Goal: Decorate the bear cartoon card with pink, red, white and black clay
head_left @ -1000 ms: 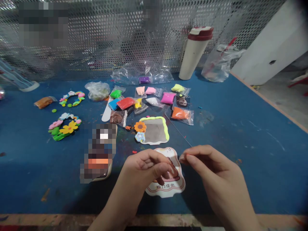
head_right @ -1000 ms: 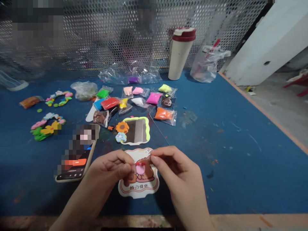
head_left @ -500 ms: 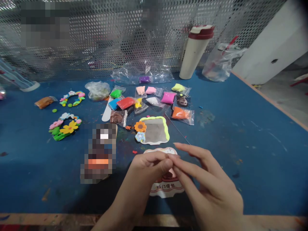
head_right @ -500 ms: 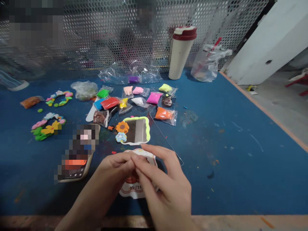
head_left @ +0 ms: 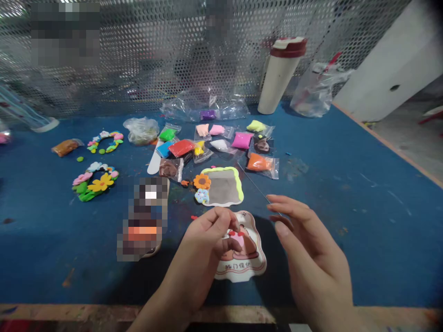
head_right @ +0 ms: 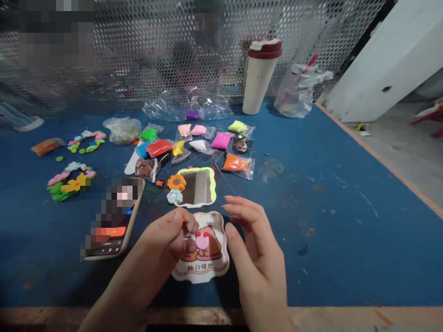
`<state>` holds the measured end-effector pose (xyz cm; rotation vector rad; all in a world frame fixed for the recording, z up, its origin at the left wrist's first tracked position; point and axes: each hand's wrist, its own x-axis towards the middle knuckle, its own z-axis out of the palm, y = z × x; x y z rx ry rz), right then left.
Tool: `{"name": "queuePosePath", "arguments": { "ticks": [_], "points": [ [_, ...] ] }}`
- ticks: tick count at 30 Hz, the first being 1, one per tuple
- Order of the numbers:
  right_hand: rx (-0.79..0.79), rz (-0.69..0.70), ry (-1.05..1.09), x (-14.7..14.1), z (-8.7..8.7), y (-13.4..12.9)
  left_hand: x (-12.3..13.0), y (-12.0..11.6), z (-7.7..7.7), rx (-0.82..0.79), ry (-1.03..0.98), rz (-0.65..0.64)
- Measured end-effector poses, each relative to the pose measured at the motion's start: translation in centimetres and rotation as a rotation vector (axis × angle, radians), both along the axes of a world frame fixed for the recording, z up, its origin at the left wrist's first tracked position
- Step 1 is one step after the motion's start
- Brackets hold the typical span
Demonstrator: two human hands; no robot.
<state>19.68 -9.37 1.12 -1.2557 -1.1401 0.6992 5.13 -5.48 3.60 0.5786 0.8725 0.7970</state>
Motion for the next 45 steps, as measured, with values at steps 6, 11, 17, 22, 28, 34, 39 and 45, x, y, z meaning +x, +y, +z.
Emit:
{"name": "queuePosePath", "arguments": {
  "ticks": [6,11,17,22,28,34,39,45],
  "points": [
    [-0.043,0.031,-0.010,0.0,-0.4,0.3,-0.1,-0.2,-0.1,0.021,0.035,0.010],
    [-0.047,0.047,-0.004,0.3,-0.4,0.3,-0.4,-0.2,0.1,-0.009,0.139,0.068],
    [-0.070,0.058,-0.009,0.3,-0.5,0.1,-0.6,-0.3,0.3,0.106,0.156,0.145],
    [-0.082,0.085,-0.014,0.4,-0.6,0.2,-0.4,-0.3,0.3,0.172,0.184,0.187],
    [-0.089,0.088,-0.032,0.3,-0.5,0.2,-0.5,-0.8,0.4,0.179,0.253,0.188],
    [-0.072,0.081,-0.100,0.3,-0.4,0.1,-0.2,-0.6,0.5,0.057,0.266,0.197],
    [0.026,0.089,-0.287,0.1,-0.1,0.1,-0.3,-0.6,0.7,0.029,0.299,0.117],
    [0.119,0.180,-0.447,0.0,0.4,0.5,-1.2,-1.1,0.8,0.362,0.529,-0.106]
  ]
}}
